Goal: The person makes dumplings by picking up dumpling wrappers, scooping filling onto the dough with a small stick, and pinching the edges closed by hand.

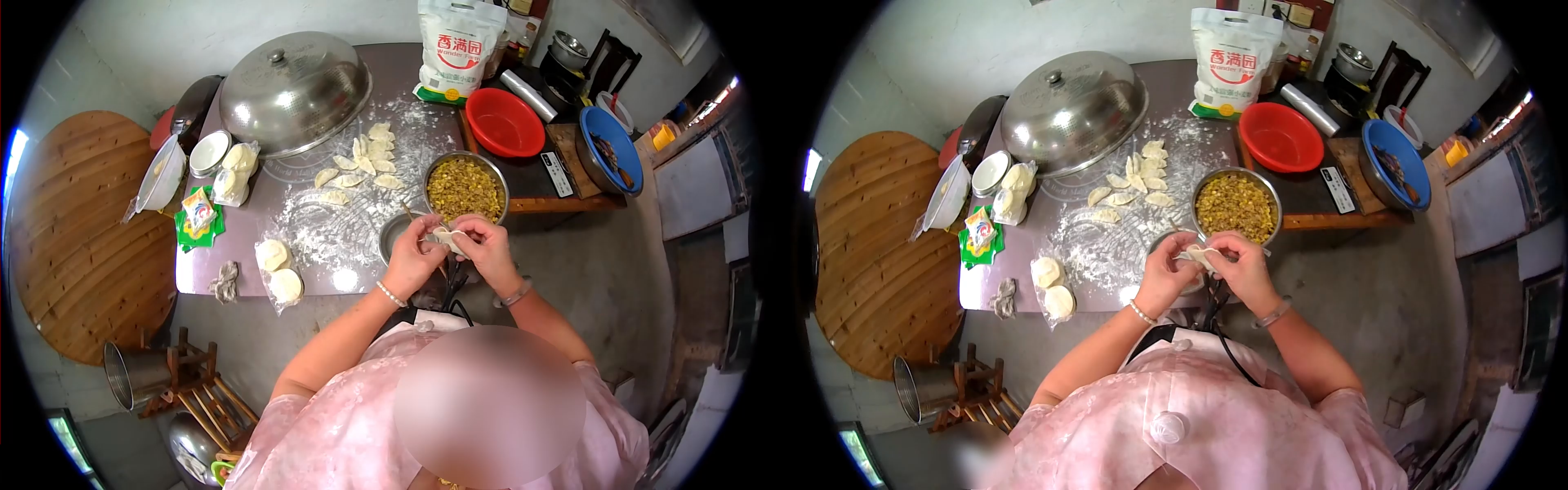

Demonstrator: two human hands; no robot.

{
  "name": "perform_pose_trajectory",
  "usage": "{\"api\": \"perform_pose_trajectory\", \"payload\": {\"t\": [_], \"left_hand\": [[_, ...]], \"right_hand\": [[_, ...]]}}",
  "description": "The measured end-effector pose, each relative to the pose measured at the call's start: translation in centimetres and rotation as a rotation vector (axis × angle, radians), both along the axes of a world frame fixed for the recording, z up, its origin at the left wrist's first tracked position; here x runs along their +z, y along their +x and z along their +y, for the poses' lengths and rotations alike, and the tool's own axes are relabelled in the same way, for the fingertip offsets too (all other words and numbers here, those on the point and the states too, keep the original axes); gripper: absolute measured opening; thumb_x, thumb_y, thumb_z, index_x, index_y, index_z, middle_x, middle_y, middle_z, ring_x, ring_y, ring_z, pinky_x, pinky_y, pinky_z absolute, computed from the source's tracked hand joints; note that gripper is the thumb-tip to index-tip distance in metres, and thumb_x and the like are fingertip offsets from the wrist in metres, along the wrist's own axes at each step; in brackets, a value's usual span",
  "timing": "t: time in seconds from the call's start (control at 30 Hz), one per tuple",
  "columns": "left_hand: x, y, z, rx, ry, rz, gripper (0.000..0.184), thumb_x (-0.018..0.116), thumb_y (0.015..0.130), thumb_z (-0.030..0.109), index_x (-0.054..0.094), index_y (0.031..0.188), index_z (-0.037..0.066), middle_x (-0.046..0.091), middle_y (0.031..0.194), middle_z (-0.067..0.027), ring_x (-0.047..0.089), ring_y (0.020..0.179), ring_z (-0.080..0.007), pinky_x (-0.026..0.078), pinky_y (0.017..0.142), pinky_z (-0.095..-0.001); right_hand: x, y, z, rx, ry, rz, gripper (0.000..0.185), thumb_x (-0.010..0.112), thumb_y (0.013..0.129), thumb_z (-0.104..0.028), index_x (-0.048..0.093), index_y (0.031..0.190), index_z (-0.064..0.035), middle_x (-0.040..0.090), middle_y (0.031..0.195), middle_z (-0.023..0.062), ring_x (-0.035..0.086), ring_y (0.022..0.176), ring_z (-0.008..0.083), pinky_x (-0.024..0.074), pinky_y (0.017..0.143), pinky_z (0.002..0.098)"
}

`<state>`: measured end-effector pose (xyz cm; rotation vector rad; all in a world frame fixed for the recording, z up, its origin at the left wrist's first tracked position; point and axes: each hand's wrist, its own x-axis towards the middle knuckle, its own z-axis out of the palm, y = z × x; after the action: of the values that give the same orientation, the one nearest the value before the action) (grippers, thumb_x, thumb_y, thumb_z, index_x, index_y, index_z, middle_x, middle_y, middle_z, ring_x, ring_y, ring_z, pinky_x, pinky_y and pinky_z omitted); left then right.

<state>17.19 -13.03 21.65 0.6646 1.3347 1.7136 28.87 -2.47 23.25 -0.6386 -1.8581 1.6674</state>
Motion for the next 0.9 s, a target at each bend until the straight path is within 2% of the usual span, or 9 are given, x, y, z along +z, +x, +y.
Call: {"api": "perform_pose_trajectory", "payload": {"t": [0.03, 0.13, 0.23, 0.33, 0.53, 0.63, 0.83, 0.9], "left_hand": [[-0.3, -0.2, -0.1, -0.014, -0.03, 0.028, 0.039, 0.06, 0.079, 0.0, 0.048, 0.117, -0.003, 0.062, 0.084, -0.0034, 0.056, 0.064, -0.0057, 0.045, 0.057, -0.0187], [0.7, -0.4, -0.6, -0.013, -0.093, -0.038, 0.027, 0.06, 0.083, 0.004, 0.055, 0.108, -0.004, 0.063, 0.078, -0.0028, 0.057, 0.061, -0.0053, 0.045, 0.056, -0.0185], [0.2, -0.6, -0.6, 0.007, -0.128, -0.07, 0.016, 0.059, 0.086, 0.006, 0.06, 0.099, -0.003, 0.062, 0.072, -0.0021, 0.057, 0.061, -0.0053, 0.045, 0.055, -0.0181], [-0.4, -0.9, -0.7, 0.024, -0.107, 0.013, 0.012, 0.062, 0.085, 0.008, 0.063, 0.093, -0.001, 0.063, 0.073, -0.0031, 0.062, 0.068, -0.0086, 0.049, 0.056, -0.0196], [-0.3, -0.3, -0.7, 0.101, -0.003, 0.04, 0.012, 0.063, 0.082, 0.003, 0.063, 0.093, -0.001, 0.063, 0.076, -0.0029, 0.06, 0.066, -0.007, 0.048, 0.058, -0.019], [-1.1, -0.4, -0.9, 0.023, -0.063, 0.167, 0.015, 0.064, 0.08, 0.001, 0.063, 0.094, -0.002, 0.063, 0.078, -0.0029, 0.059, 0.065, -0.0065, 0.047, 0.058, -0.0185], [-2.2, -0.7, -0.6, 0.133, 0.016, 0.359, 0.012, 0.067, 0.078, 0.001, 0.064, 0.09, -0.001, 0.063, 0.074, -0.002, 0.056, 0.062, -0.0054, 0.046, 0.056, -0.0186], [-1.0, -0.9, -0.8, 0.07, -0.069, 0.181, 0.011, 0.067, 0.078, 0.002, 0.065, 0.088, -0.001, 0.062, 0.072, -0.0015, 0.056, 0.06, -0.0055, 0.046, 0.055, -0.0186]], "right_hand": [[0.3, 0.0, -0.2, 0.0, -0.137, -0.014, 0.01, 0.063, 0.082, -0.004, 0.062, 0.09, 0.0009, 0.061, 0.091, 0.0037, 0.058, 0.074, 0.0074, 0.0467, 0.054, 0.0188], [0.2, 0.2, -0.2, 0.009, -0.205, -0.051, 0.009, 0.063, 0.083, -0.006, 0.062, 0.091, 0.0001, 0.062, 0.085, 0.0039, 0.058, 0.069, 0.0065, 0.0466, 0.05, 0.0185], [0.1, 0.2, -0.1, 0.019, -0.176, -0.083, 0.011, 0.063, 0.083, -0.006, 0.062, 0.092, 0.0003, 0.062, 0.081, 0.0033, 0.057, 0.065, 0.006, 0.046, 0.049, 0.0188], [0.4, 0.3, 0.1, 0.069, -0.206, -0.117, 0.014, 0.063, 0.083, -0.006, 0.061, 0.094, 0.0005, 0.062, 0.081, 0.0033, 0.056, 0.063, 0.0058, 0.0456, 0.049, 0.0186], [1.1, -0.1, -0.2, 0.068, -0.229, -0.103, 0.016, 0.064, 0.081, -0.006, 0.06, 0.095, 0.0014, 0.063, 0.079, 0.0038, 0.054, 0.056, 0.0057, 0.0446, 0.048, 0.0185], [0.8, 0.0, -0.1, 0.066, -0.22, -0.127, 0.016, 0.064, 0.081, -0.005, 0.06, 0.095, 0.0014, 0.063, 0.078, 0.004, 0.054, 0.055, 0.0054, 0.0444, 0.047, 0.0185], [0.5, -0.1, 0.0, 0.076, -0.197, -0.144, 0.015, 0.065, 0.08, -0.006, 0.061, 0.093, 0.0014, 0.062, 0.077, 0.0039, 0.054, 0.056, 0.0054, 0.0438, 0.045, 0.0185], [0.4, -0.2, 0.0, 0.07, -0.162, -0.154, 0.015, 0.065, 0.08, -0.006, 0.061, 0.092, 0.0009, 0.062, 0.077, 0.0035, 0.054, 0.057, 0.0055, 0.0436, 0.044, 0.0186]]}}
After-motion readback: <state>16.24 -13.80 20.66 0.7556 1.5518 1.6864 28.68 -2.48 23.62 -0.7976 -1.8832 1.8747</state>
